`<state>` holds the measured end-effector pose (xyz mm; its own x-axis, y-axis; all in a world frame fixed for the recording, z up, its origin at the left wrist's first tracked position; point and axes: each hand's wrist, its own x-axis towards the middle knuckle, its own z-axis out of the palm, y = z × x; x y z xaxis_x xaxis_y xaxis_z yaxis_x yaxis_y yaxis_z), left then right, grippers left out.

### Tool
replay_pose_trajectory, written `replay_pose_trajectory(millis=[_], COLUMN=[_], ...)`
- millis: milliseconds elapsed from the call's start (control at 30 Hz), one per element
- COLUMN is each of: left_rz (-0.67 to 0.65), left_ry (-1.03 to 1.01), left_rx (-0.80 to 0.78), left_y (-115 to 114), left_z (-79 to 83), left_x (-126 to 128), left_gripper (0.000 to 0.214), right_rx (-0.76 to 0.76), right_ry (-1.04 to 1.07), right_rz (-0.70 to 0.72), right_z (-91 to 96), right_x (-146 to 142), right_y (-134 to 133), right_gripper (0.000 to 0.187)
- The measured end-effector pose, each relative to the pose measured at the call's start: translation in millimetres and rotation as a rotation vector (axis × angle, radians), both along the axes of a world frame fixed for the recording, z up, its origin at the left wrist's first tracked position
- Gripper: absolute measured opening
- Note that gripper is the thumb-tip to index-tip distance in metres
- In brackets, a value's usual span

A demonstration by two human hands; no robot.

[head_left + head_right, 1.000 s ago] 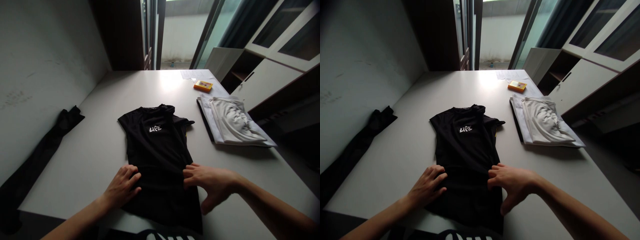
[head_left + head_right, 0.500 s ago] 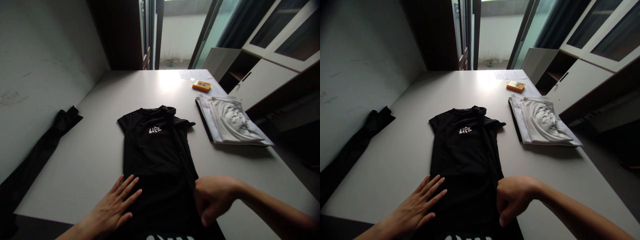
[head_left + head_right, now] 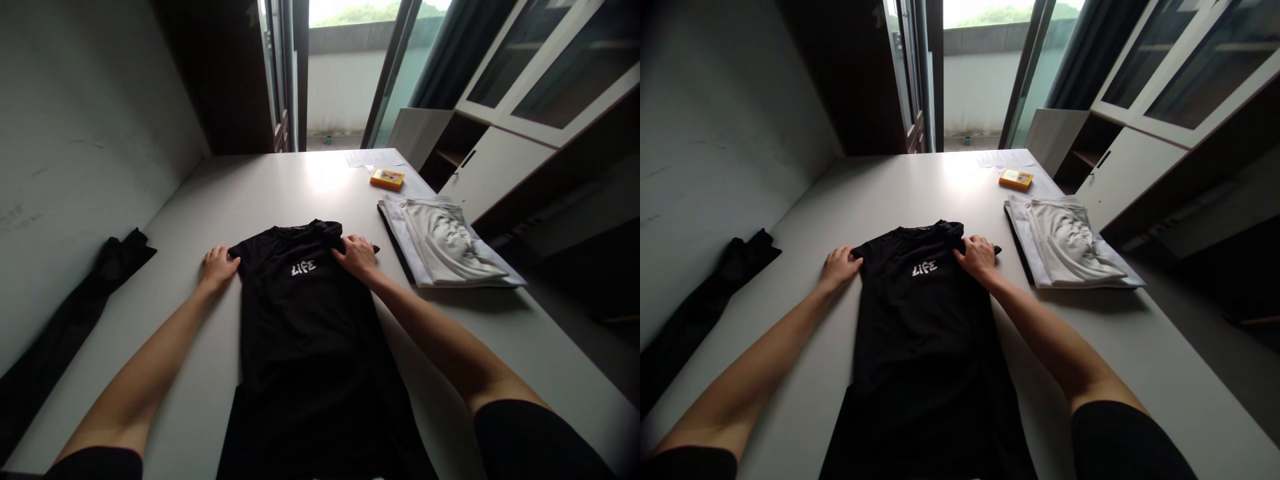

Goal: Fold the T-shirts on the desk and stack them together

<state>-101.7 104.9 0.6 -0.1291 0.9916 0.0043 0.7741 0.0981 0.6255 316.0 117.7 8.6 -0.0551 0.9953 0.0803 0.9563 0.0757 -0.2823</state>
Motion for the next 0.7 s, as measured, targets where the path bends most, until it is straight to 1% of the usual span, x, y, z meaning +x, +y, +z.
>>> replay_pose_trajectory(millis=[67,167,267,333,400,467,567,700], left_rz=[-0.027,-0.112,-0.152,-0.153,-0.149,-0.111,-0.039,-0.058], left_ry=[-0.109,-0.335,-0.593,-0.737,-0.844,-0.972,-1.120,-1.177], left_rx=[-0.025,-0.080,-0.099,-0.086,-0.075,-0.083,-0.086,-0.122], left_y=[24,48,62,68,72,74,76,80], left_z=[-5.6,-4.6,5.9,15.0,23.5,30.6,38.7,42.4], left_x=[8,17,15,9,3,0,-1,3], left_gripper=[0.036,0.033,0.042,0.045,0.044,0.038,0.033,0.041], right_rx=[-0.046,-0.117,-0.143,-0.149,-0.159,-0.167,-0.174,-0.153], right_ry=[0.021,0.105,0.166,0.173,0.137,0.065,-0.052,-0.139], right_rz=[-0.051,-0.164,-0.236,-0.244,-0.246,-0.248,-0.248,-0.241], right_z=[-4.3,-6.4,-9.8,-13.2,-16.9,-20.4,-25.5,-31.7], right_x=[2,16,39,55,66,71,71,70], right_y=[17,44,74,91,104,111,112,108], right_gripper=[0.035,0.036,0.039,0.040,0.040,0.039,0.039,0.042])
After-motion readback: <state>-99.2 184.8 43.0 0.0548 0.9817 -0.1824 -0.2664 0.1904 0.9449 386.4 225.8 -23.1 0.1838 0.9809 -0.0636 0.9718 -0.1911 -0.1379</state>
